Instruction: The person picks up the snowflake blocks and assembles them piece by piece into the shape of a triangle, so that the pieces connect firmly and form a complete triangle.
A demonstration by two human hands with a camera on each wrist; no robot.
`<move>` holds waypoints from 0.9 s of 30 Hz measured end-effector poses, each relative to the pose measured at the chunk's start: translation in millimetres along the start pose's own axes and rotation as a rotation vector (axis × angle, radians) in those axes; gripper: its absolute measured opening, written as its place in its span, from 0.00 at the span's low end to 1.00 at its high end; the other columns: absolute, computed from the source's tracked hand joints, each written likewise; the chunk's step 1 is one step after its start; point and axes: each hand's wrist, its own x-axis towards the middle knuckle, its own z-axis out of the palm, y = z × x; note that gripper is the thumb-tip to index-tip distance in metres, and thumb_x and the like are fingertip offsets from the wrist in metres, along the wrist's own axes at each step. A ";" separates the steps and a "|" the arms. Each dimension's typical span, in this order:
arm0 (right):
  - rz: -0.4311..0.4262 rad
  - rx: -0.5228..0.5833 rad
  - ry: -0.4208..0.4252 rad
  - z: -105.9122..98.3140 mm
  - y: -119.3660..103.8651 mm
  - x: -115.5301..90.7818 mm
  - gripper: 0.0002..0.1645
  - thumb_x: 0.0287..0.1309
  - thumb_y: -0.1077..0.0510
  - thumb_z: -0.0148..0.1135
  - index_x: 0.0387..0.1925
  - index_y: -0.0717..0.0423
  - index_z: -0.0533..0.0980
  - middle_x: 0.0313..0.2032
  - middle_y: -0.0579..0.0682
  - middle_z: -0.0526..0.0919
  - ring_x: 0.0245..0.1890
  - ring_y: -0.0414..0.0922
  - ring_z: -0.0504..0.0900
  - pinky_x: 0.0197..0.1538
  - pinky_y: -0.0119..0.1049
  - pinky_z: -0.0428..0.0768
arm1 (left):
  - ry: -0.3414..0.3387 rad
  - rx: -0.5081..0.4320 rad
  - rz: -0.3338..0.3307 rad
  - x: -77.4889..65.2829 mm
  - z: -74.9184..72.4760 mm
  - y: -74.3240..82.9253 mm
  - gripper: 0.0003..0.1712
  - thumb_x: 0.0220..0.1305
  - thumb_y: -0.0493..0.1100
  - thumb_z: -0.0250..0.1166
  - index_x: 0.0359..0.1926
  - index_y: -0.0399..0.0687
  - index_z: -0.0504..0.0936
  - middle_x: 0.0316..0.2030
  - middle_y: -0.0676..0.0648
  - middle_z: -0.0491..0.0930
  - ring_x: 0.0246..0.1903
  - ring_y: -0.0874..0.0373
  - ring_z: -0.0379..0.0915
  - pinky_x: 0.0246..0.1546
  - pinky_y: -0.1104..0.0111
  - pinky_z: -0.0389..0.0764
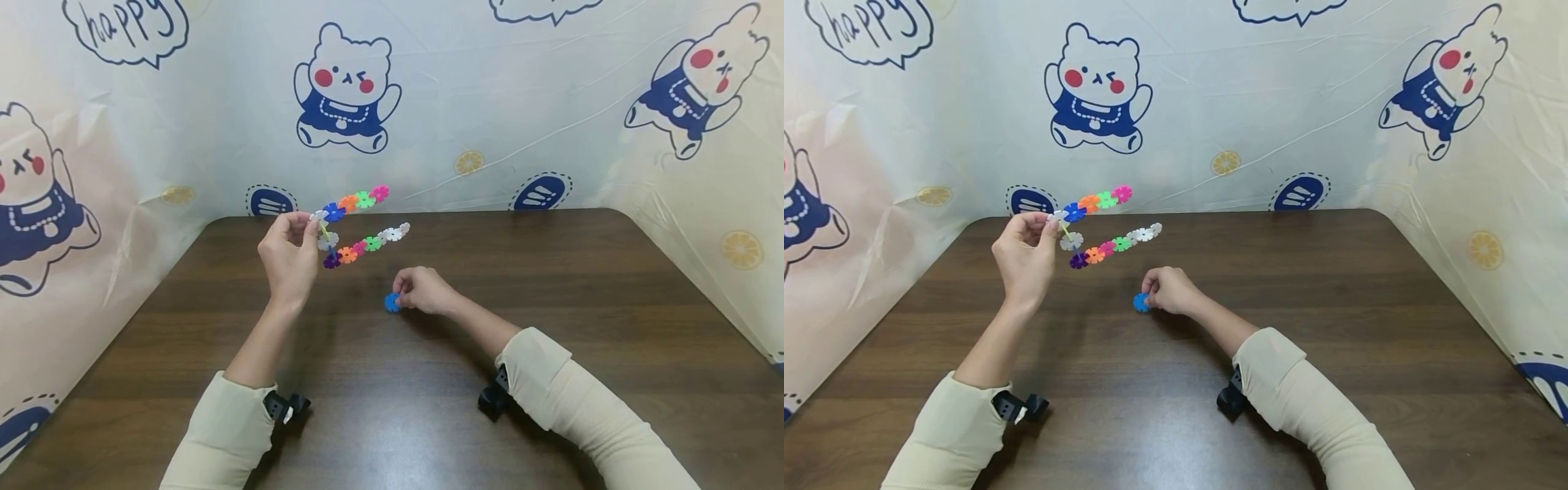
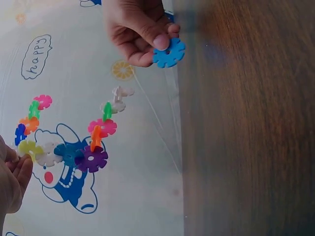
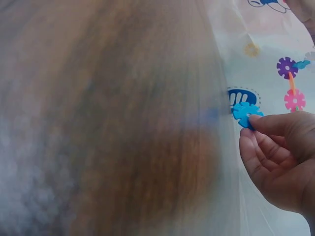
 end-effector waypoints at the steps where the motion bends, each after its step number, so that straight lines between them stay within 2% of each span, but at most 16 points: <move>1: 0.009 0.026 0.005 -0.3 0.4 0.0 0.06 0.49 0.68 0.66 0.27 0.59 0.75 0.23 0.48 0.77 0.21 0.41 0.75 0.25 0.30 0.76 | -0.001 -0.001 0.001 0.0 0.1 -0.1 0.10 0.60 0.38 0.63 0.38 0.32 0.77 0.32 0.42 0.80 0.30 0.58 0.75 0.31 0.78 0.75; 6: 0.021 0.151 0.055 -3.2 1.2 -0.9 0.04 0.51 0.68 0.64 0.29 0.61 0.75 0.25 0.51 0.78 0.23 0.43 0.78 0.28 0.33 0.79 | -0.004 -0.007 0.006 -0.6 0.7 -0.5 0.10 0.60 0.37 0.63 0.37 0.32 0.78 0.32 0.42 0.81 0.29 0.58 0.75 0.31 0.78 0.75; 11: 0.026 0.215 0.124 -7.3 1.9 -2.9 0.04 0.52 0.68 0.64 0.30 0.62 0.75 0.26 0.52 0.79 0.26 0.45 0.79 0.31 0.34 0.79 | -0.009 -0.007 0.004 -1.5 1.2 -1.3 0.10 0.60 0.37 0.63 0.37 0.31 0.78 0.32 0.41 0.81 0.29 0.58 0.75 0.30 0.79 0.75; 19: -0.020 0.343 0.270 -10.6 5.6 -3.4 0.05 0.51 0.70 0.63 0.31 0.67 0.74 0.27 0.56 0.79 0.26 0.45 0.80 0.33 0.34 0.81 | -0.024 -0.013 0.024 -2.5 3.2 -1.9 0.09 0.59 0.36 0.63 0.35 0.31 0.78 0.31 0.41 0.81 0.28 0.56 0.76 0.29 0.78 0.74; 23: -0.028 0.414 0.305 -13.0 4.2 -5.6 0.06 0.51 0.72 0.63 0.31 0.70 0.74 0.27 0.57 0.79 0.25 0.45 0.80 0.34 0.36 0.82 | -0.046 -0.004 0.022 -3.7 3.9 -1.6 0.09 0.59 0.36 0.63 0.36 0.31 0.78 0.31 0.40 0.81 0.29 0.54 0.76 0.31 0.78 0.74; 27: -0.019 0.499 0.348 -17.3 0.8 -8.6 0.06 0.51 0.73 0.62 0.32 0.71 0.73 0.28 0.60 0.80 0.28 0.52 0.81 0.37 0.44 0.81 | -0.067 -0.007 0.025 -5.0 4.8 -0.4 0.09 0.58 0.35 0.64 0.36 0.31 0.78 0.32 0.40 0.81 0.30 0.54 0.77 0.31 0.78 0.74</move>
